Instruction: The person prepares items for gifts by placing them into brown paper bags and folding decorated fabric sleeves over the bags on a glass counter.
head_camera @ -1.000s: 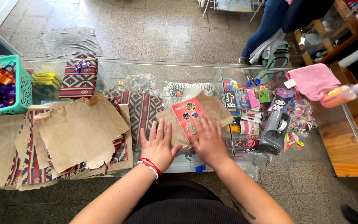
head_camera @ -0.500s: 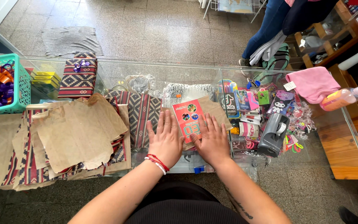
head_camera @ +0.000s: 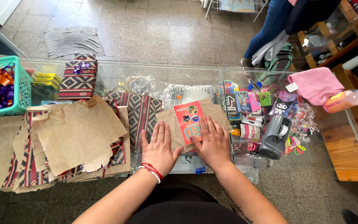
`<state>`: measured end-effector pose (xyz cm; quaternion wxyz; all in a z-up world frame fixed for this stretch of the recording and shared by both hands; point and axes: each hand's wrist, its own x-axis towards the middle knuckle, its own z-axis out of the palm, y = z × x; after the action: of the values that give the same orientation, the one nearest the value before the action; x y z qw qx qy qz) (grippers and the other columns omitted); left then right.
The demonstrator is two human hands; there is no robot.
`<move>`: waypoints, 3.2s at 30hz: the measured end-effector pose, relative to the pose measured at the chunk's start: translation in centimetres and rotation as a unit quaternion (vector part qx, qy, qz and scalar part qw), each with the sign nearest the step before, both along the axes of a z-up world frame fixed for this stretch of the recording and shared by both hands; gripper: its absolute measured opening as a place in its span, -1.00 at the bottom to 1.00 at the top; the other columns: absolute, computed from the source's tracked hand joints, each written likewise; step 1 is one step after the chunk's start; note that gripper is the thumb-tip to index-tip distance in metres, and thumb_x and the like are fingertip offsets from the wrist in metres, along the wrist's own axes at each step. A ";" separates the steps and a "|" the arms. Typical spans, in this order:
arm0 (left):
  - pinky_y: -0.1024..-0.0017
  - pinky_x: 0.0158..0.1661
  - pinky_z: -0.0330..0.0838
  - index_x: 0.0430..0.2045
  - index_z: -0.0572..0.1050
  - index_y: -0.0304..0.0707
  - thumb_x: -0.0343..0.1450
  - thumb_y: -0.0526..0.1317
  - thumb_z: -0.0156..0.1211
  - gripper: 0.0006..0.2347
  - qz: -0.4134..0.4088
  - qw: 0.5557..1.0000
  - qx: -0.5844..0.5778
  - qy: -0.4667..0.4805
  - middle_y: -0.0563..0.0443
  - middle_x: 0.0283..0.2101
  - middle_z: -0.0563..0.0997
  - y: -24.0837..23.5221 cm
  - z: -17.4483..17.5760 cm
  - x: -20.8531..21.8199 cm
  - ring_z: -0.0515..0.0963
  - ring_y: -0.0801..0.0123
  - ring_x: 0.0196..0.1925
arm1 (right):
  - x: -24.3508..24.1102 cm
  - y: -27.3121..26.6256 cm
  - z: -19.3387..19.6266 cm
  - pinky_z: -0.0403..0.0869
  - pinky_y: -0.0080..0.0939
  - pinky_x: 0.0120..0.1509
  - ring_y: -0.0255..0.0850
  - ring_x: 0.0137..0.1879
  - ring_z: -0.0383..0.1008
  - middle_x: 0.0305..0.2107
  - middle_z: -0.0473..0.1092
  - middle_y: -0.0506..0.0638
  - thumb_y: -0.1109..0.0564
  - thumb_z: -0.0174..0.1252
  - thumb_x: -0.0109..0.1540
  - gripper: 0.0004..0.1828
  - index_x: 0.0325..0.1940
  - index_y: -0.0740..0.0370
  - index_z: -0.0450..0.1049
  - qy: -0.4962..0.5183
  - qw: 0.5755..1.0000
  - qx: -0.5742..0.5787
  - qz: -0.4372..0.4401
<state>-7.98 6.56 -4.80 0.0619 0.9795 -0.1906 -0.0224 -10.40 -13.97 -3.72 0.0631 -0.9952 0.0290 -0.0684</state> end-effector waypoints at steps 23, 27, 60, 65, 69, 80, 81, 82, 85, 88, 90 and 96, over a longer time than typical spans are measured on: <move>-0.25 0.44 -0.42 0.50 -0.09 -0.19 0.29 0.48 0.13 0.01 0.025 0.994 -0.037 0.096 -0.29 0.58 -0.19 1.0 3.0 0.4 -0.22 -0.04 0.62 | 1.5 -4.0 8.2 0.31 0.28 0.46 0.26 0.46 0.23 0.32 0.15 0.34 -0.24 0.64 -0.13 0.53 0.68 -0.06 -0.21 0.132 0.938 0.252 -0.196; -0.34 0.39 -0.38 0.48 0.09 0.09 0.38 0.36 0.08 -0.23 -0.064 0.996 -0.058 0.026 -0.24 0.58 -0.12 1.2 4.0 -0.3 -0.18 -0.08 0.60 | 1.6 -5.9 7.2 0.27 0.39 0.47 0.35 0.47 0.21 0.31 0.16 0.50 -0.26 0.54 0.00 0.42 0.67 0.17 -0.22 0.086 0.932 0.297 -0.188; 0.39 -0.21 0.58 -0.17 0.56 -0.25 0.54 -0.25 0.14 -0.89 0.404 0.647 -0.633 0.131 -0.03 -0.24 0.64 27.7 16.1 2.6 0.64 0.27 -0.22 | 5.9 -2.4 1.7 0.51 -0.15 0.00 -0.14 -0.08 0.55 -0.06 0.55 0.06 0.16 0.15 0.34 -0.58 0.31 0.15 0.42 0.053 0.807 0.556 -0.191; 0.35 -0.12 0.53 -0.21 0.64 -0.13 0.48 -0.13 0.17 -0.84 0.406 0.774 -0.466 0.137 0.07 -0.20 0.70 29.9 9.7 5.3 0.65 0.33 -0.16 | 4.8 1.8 6.3 0.45 0.18 0.01 0.06 0.13 0.48 0.07 0.49 0.02 -0.28 -0.05 0.30 -0.35 0.42 -0.06 0.37 0.136 0.961 0.142 -0.192; 0.11 -0.27 0.57 -0.03 0.59 -0.01 0.50 0.01 0.06 -0.72 0.392 0.885 -0.236 0.082 -0.06 -0.13 0.73 29.4 10.6 5.4 0.69 0.05 -0.12 | 5.4 2.2 5.1 0.35 0.26 0.34 0.13 0.40 0.25 0.26 0.32 0.12 -0.31 -0.02 0.28 -0.32 0.44 -0.06 0.36 0.085 0.987 -0.010 -0.133; -0.04 0.27 0.15 -0.09 0.56 -0.04 0.32 -0.32 0.17 -0.72 0.115 0.927 -0.099 -0.342 -0.05 0.14 0.51 24.5 5.9 2.9 0.41 0.08 0.31 | 5.5 24.1 9.8 0.38 0.08 0.30 0.03 0.27 0.44 0.08 0.49 -0.04 0.16 0.04 0.26 -0.63 0.14 0.04 0.52 -0.118 0.867 0.135 0.464; 0.02 0.24 0.19 -0.08 0.55 -0.03 0.30 -0.33 0.15 -0.69 0.109 0.933 -0.092 -0.332 -0.04 0.13 0.51 24.5 5.8 2.9 0.43 0.11 0.29 | 6.1 25.1 9.4 0.34 0.21 0.36 0.13 0.36 0.36 0.18 0.43 0.06 0.16 0.05 0.23 -0.54 0.24 0.13 0.45 -0.055 0.867 0.085 0.488; 0.02 0.24 0.19 -0.08 0.55 -0.03 0.30 -0.33 0.15 -0.69 0.105 0.933 -0.092 -0.333 -0.04 0.13 0.51 24.8 5.4 3.2 0.43 0.11 0.29 | 6.8 25.3 8.6 0.34 0.21 0.36 0.13 0.36 0.36 0.18 0.43 0.06 0.16 0.05 0.23 -0.54 0.24 0.13 0.45 -0.057 0.869 0.085 0.485; 0.08 0.22 0.21 0.05 0.52 0.04 0.25 -0.21 0.34 -0.57 0.182 0.949 -0.110 -0.232 0.04 0.15 0.47 25.8 4.5 3.8 0.42 0.17 0.26 | 8.6 25.8 7.5 0.14 0.29 0.51 0.09 0.54 0.13 0.37 0.25 0.11 -0.08 0.17 0.25 -0.31 0.46 0.03 0.25 0.092 0.895 -0.043 0.434; -0.06 0.22 0.32 0.28 0.36 -0.15 0.40 -0.18 0.25 -0.50 0.188 0.941 -0.278 -0.043 -0.30 0.22 0.43 27.1 3.8 4.2 0.44 -0.18 0.31 | 9.1 26.0 8.3 0.06 0.34 0.56 0.12 0.59 0.03 0.45 0.13 0.16 -0.20 0.09 0.31 -0.26 0.53 0.03 0.13 0.188 0.896 -0.024 0.401; -0.11 0.29 0.26 0.34 0.28 -0.14 0.39 -0.09 0.31 -0.41 0.197 0.926 -0.319 0.030 -0.38 0.31 0.33 27.9 3.0 4.7 0.35 -0.29 0.38 | 9.3 26.1 8.2 -0.01 0.34 0.59 0.13 0.60 -0.01 0.47 0.09 0.19 -0.25 0.05 0.33 -0.23 0.56 0.03 0.09 0.204 0.894 -0.024 0.399; -0.13 0.38 0.08 0.31 0.37 -0.02 0.14 0.00 0.58 -0.22 0.181 0.912 -0.355 0.093 -0.35 0.44 0.17 29.2 5.4 4.8 0.23 -0.37 0.43 | 11.0 26.9 7.6 -0.03 0.33 0.60 0.10 0.63 -0.06 0.50 0.04 0.16 -0.33 0.05 0.31 -0.17 0.59 -0.04 0.05 0.194 0.896 -0.058 0.396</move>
<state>-3.19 35.80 0.64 0.4258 0.9042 0.0013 -0.0330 0.63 12.95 3.85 0.0206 -0.9197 -0.3602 0.1547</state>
